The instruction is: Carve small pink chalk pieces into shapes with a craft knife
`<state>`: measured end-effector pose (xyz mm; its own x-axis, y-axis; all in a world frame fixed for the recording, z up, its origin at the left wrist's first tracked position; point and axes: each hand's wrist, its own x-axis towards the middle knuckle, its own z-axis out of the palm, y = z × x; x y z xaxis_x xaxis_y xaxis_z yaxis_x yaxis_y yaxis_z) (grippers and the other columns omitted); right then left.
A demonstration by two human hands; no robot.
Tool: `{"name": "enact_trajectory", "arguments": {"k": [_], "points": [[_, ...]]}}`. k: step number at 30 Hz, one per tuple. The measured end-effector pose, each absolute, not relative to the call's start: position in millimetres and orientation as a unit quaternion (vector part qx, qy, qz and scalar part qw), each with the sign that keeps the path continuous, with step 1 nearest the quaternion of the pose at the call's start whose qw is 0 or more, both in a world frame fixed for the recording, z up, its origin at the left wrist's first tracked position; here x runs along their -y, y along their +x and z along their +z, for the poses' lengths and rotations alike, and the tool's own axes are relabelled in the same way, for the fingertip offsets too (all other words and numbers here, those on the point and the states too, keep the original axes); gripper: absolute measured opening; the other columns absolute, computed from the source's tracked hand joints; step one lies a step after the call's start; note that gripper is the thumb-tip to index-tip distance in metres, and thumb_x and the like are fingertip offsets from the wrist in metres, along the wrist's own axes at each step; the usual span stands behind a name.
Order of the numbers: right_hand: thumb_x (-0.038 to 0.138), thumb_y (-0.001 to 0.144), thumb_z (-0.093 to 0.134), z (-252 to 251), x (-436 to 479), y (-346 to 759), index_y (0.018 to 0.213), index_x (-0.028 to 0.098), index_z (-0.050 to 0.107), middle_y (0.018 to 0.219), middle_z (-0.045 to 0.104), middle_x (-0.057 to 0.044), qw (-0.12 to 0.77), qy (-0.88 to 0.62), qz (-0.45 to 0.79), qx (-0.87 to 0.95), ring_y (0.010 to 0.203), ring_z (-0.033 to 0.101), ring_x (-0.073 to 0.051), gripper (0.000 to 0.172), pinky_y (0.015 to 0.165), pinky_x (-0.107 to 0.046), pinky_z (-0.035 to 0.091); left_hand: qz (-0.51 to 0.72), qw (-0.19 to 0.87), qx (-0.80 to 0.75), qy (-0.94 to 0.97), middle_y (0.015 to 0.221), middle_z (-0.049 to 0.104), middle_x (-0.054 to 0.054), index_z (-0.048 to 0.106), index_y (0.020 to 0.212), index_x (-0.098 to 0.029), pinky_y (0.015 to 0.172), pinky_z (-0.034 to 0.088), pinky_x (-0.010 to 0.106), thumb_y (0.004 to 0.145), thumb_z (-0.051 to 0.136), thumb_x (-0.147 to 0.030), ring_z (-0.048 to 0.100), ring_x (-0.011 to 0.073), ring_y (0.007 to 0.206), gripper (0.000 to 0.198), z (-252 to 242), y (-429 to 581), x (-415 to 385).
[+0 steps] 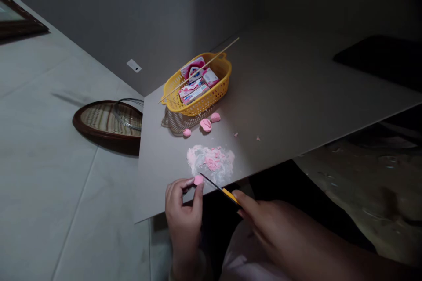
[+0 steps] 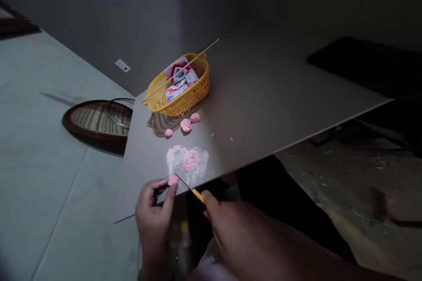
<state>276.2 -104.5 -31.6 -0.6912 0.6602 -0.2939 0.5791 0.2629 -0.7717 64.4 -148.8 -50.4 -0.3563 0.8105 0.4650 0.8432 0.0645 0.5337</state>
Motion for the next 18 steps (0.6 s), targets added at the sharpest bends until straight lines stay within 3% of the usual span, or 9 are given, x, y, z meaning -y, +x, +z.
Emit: {"name": "enact_trajectory", "arguments": {"k": [12, 18], "points": [[0.012, 0.093, 0.050, -41.5, 103.4, 276.9, 0.116, 0.025, 0.066, 0.084, 0.077, -0.004, 0.067, -0.372, 0.523, 0.764, 0.071, 0.071, -0.017, 0.030, 0.059, -0.023, 0.039, -0.398, 0.055, 0.691, -0.601, 0.086, 0.065, 0.002, 0.066, 0.087, -0.021, 0.076, 0.051, 0.032, 0.089, 0.074, -0.021, 0.062, 0.0176, 0.083, 0.008, -53.1, 62.8, 145.8], [0.002, 0.084, 0.051, -34.7, 100.4, 273.9, 0.112, 0.027, 0.066, 0.086, 0.078, -0.002, 0.034, -0.372, 0.486, 0.790, 0.071, 0.073, -0.020, 0.041, 0.059, -0.025, 0.039, -0.406, 0.053, 0.681, -0.607, 0.086, 0.066, 0.001, 0.067, 0.087, -0.022, 0.076, 0.052, 0.031, 0.088, 0.075, -0.021, 0.063, 0.0176, 0.084, 0.008, -53.5, 61.4, 144.7]]}}
